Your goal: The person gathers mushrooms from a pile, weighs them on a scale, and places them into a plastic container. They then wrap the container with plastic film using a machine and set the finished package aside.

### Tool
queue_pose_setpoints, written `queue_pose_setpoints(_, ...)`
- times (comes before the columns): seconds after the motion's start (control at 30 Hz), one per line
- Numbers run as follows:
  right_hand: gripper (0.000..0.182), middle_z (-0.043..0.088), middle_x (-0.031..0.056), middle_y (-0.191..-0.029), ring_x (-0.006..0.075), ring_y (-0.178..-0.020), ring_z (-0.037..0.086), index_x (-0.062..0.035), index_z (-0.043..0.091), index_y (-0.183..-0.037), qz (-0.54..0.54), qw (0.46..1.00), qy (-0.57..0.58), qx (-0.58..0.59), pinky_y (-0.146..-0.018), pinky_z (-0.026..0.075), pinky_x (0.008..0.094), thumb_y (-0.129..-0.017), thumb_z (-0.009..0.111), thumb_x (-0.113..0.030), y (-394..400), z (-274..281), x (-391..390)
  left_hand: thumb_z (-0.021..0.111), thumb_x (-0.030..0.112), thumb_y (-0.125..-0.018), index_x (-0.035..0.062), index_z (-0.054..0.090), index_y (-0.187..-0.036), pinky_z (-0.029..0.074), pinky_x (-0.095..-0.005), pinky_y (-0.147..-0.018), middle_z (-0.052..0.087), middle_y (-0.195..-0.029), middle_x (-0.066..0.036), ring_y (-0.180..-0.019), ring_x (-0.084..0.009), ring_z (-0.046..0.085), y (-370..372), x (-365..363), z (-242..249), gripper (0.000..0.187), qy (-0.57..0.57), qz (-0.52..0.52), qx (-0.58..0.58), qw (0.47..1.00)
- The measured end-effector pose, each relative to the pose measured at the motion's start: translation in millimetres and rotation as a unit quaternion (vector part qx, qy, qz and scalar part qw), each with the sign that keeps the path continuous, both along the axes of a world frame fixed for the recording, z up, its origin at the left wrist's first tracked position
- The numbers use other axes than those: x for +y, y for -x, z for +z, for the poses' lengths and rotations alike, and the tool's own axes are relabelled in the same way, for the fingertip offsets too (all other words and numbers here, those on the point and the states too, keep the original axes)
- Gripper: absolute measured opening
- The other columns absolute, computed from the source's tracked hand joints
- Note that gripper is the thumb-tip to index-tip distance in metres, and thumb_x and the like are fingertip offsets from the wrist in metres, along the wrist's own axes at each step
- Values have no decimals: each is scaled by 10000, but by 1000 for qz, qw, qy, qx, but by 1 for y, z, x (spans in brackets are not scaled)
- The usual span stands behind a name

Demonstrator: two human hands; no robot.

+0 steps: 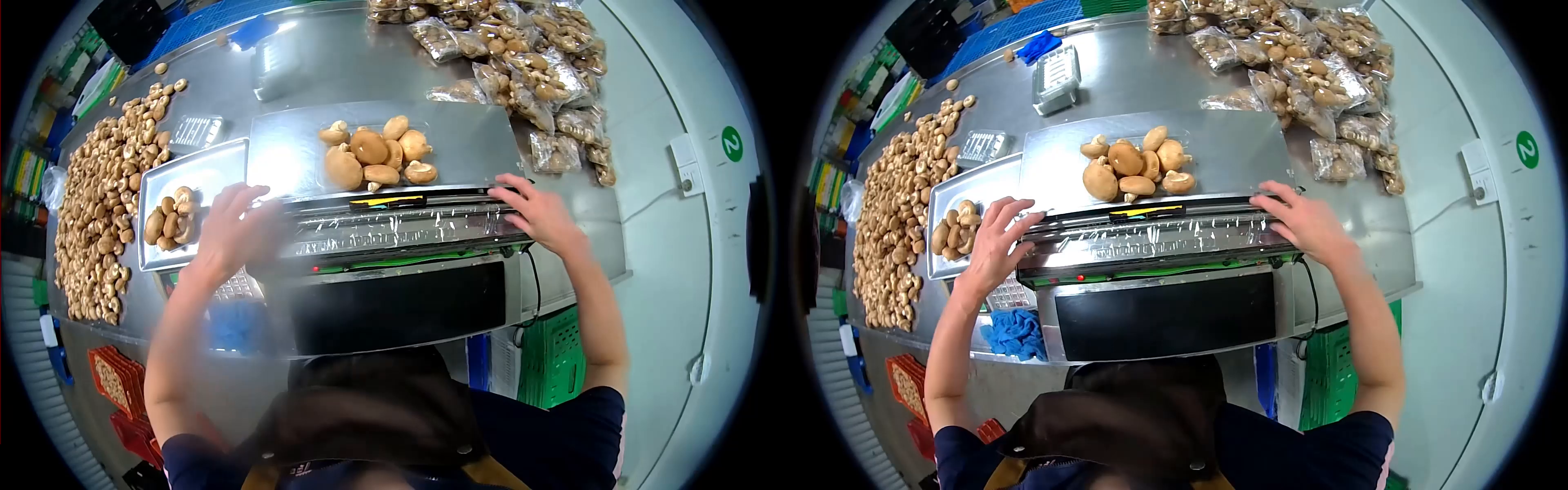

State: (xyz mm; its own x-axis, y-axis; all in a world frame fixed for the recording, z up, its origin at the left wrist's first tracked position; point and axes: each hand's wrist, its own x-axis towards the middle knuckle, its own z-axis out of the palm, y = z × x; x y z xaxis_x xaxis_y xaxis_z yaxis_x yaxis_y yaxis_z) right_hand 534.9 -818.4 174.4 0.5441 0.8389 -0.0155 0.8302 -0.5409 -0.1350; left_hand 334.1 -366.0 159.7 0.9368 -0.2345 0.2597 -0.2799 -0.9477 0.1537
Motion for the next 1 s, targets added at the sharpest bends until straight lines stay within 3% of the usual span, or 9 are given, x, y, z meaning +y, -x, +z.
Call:
queue_pose_setpoints(0.27, 258, 616, 19, -1245, 223, -874, 683, -180, 690, -1053, 139, 979, -145, 34, -683, 567, 312, -800, 693, -128, -9, -31, 30, 669, 74, -721, 160, 679, -1050, 349, -466, -1053, 577, -1274, -38, -1192, -281, 471, -33, -51, -8, 341, -28, -101, -1, 995)
queue_pose_setpoints(0.43, 170, 710, 107, -1014, 189, -728, 698, -65, 709, -977, -30, 921, -195, 336, -665, 565, 307, -814, 659, -56, 29, 11, -13, 635, 35, -821, 64, 679, -939, 558, -327, -671, 692, -998, -113, -766, -236, 654, 49, -35, -11, 129, 208, 83, 121, 967)
queue_pose_setpoints(0.5, 164, 713, 125, -975, 202, -630, 678, -7, 692, -974, 42, 929, -280, 239, -663, 570, 327, -826, 624, -19, 36, 36, -17, 543, 41, -925, 28, 664, -943, 524, -241, -500, 686, -912, -146, -582, -197, 624, 70, -42, 28, 123, 329, 89, 72, 937)
queue_pose_setpoints(0.63, 203, 690, 123, -1022, 168, -803, 679, -23, 663, -1090, -60, 871, -481, 82, -742, 530, 244, -940, 541, -88, -6, 89, 32, 439, 120, -1002, 12, 614, -1082, 552, -368, -832, 647, -963, -154, -874, -222, 658, 0, -27, 90, 221, 647, -26, -159, 745)
queue_pose_setpoints(0.7, 319, 659, 143, -1081, 229, -970, 655, -16, 563, -1234, -37, 828, -550, 103, -875, 503, 296, -971, 524, -192, -43, 77, 92, 464, 189, -998, 19, 604, -1124, 458, -375, -1003, 605, -1144, -118, -1040, -216, 603, -76, -13, 69, 254, 558, 134, -219, 789)
queue_pose_setpoints(0.73, 385, 633, 157, -1125, 253, -1036, 624, -16, 515, -1274, -54, 884, -463, 31, -913, 481, 327, -965, 534, -243, -67, 57, 115, 476, 257, -993, 40, 575, -1209, 438, -399, -1008, 584, -1228, -115, -1117, -225, 575, -107, -4, 54, 322, 410, 188, -150, 880)
queue_pose_setpoints(0.83, 544, 556, 192, -1223, 312, -1174, 529, -14, 446, -1332, -54, 954, -287, -63, -1009, 405, 400, -932, 579, -358, -116, -68, 145, 620, 426, -884, 99, 482, -1366, 327, -376, -1088, 488, -1371, -158, -1290, -276, 442, -163, -2, -42, 598, 474, 229, 121, 842)
queue_pose_setpoints(0.9, 484, 596, 184, -1096, 296, -1069, 584, -1, 490, -1239, -68, 958, -267, 81, -947, 448, 392, -930, 579, -363, -94, -56, 140, 626, 368, -882, 66, 564, -1251, 406, -352, -1002, 579, -1238, -143, -1166, -243, 541, -154, -5, -59, 481, 291, 180, 80, 936)
queue_pose_setpoints(1.0, 339, 624, 126, -824, 221, -805, 650, 26, 509, -984, -134, 930, -165, 300, -713, 534, 351, -947, 569, -306, -53, -9, 119, 618, 266, -895, 44, 550, -962, 441, -267, -771, 582, -917, -33, -866, -115, 541, -120, -38, 0, 242, 533, 150, 186, 812)
